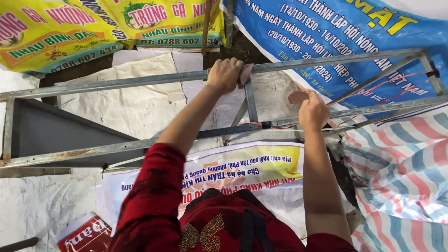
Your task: Trimming the excess edges of a printed banner attached to a metal frame using scissors and smoothing the frame with an abrasive block.
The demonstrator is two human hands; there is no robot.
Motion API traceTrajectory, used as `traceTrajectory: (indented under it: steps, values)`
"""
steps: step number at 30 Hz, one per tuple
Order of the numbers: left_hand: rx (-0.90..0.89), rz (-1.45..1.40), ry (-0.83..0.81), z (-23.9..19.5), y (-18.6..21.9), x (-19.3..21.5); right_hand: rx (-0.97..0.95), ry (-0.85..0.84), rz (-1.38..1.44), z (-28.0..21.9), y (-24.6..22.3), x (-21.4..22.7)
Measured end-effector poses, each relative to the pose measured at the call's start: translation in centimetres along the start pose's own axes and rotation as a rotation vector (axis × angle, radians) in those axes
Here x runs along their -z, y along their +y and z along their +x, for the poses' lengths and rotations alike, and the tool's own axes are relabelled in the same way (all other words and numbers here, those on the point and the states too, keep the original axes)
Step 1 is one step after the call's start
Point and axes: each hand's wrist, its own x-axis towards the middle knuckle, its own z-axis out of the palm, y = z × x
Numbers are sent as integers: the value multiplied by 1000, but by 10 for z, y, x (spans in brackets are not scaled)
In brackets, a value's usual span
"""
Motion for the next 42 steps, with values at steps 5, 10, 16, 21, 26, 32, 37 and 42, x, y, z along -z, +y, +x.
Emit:
traceTrajectory:
  steps: [5,10,16,21,26,32,37,42]
  values:
    - [-150,-139,-54,-60,-13,53,20,-9,-9,-2,-6,11]
    - [-237,-150,98,-135,-22,51,21,-7,66,0,-16,21]
    - [93,-230,1,-272,-19,55,58,-34,30,1,-12,18]
    - [155,12,556,-307,5,26,353,37,633,6,-47,56]
    - [216,73,780,-301,20,8,840,-21,689,-8,-120,51]
    - [220,83,840,-297,19,-1,1011,-383,495,-20,-118,82]
    - [246,58,850,-299,23,-4,1054,-375,492,1,-133,91]
    - [246,68,859,-298,19,-9,942,-325,271,55,-109,-22]
